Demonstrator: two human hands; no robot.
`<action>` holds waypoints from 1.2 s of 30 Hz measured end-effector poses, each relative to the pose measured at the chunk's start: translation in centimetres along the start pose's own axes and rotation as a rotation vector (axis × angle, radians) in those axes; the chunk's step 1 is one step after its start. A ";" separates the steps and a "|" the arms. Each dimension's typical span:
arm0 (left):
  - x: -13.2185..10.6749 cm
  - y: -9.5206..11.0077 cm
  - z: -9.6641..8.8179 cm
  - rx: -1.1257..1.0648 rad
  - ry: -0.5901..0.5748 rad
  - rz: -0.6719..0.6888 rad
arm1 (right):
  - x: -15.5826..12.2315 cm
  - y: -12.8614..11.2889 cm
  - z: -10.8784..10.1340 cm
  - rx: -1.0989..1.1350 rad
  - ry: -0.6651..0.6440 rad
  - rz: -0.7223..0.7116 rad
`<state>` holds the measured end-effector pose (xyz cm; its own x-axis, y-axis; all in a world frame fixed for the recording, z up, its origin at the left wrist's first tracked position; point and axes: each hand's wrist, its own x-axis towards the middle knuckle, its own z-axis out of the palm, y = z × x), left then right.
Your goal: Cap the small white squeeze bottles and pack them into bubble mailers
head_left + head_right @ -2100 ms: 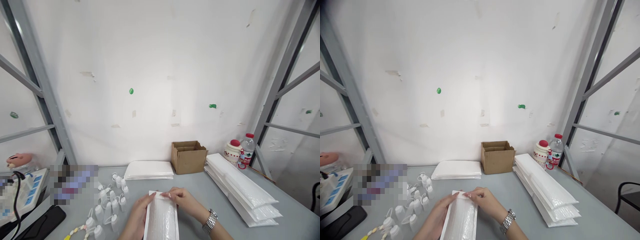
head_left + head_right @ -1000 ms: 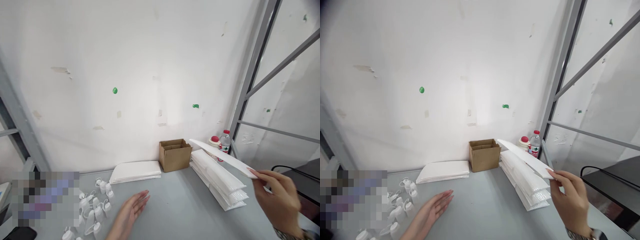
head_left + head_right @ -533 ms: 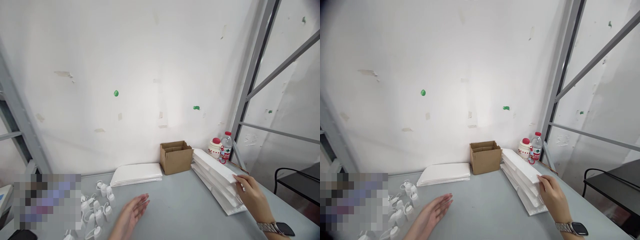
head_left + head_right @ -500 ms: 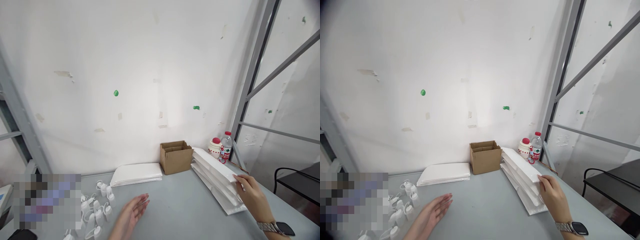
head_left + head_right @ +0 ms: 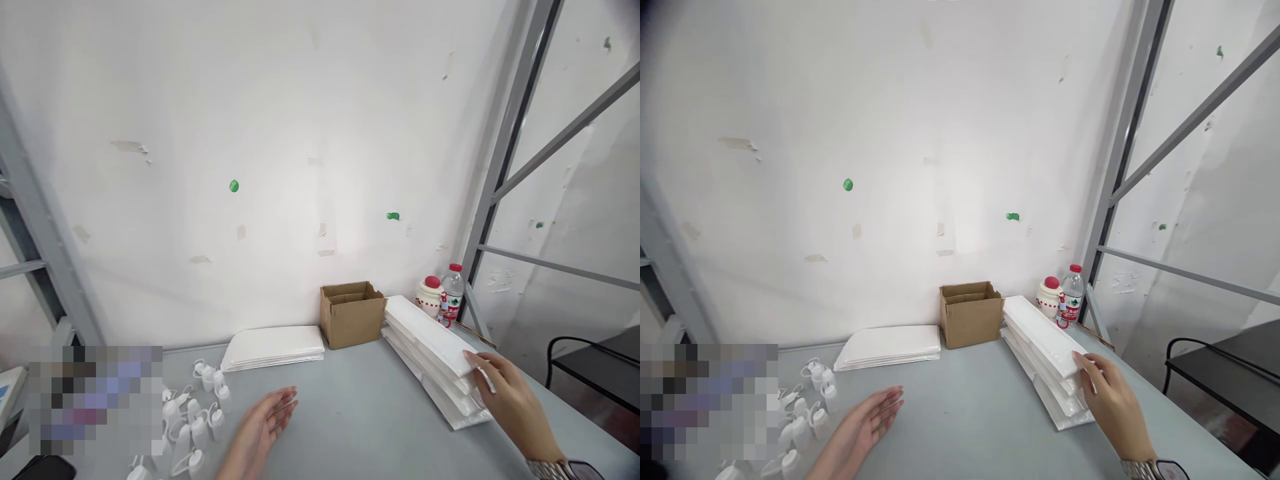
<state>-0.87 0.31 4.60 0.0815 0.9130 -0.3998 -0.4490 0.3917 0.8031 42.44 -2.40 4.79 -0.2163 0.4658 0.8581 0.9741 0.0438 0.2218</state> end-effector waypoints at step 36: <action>-0.8 -0.3 1.4 -0.236 -0.021 0.018 | 12.1 -28.7 9.8 0.699 -0.725 -0.057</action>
<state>0.49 -0.42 5.33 0.0893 0.9228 -0.3748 -0.6458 0.3401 0.6835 12.49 10.59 4.27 -0.3983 0.8617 0.3144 0.8339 0.4830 -0.2670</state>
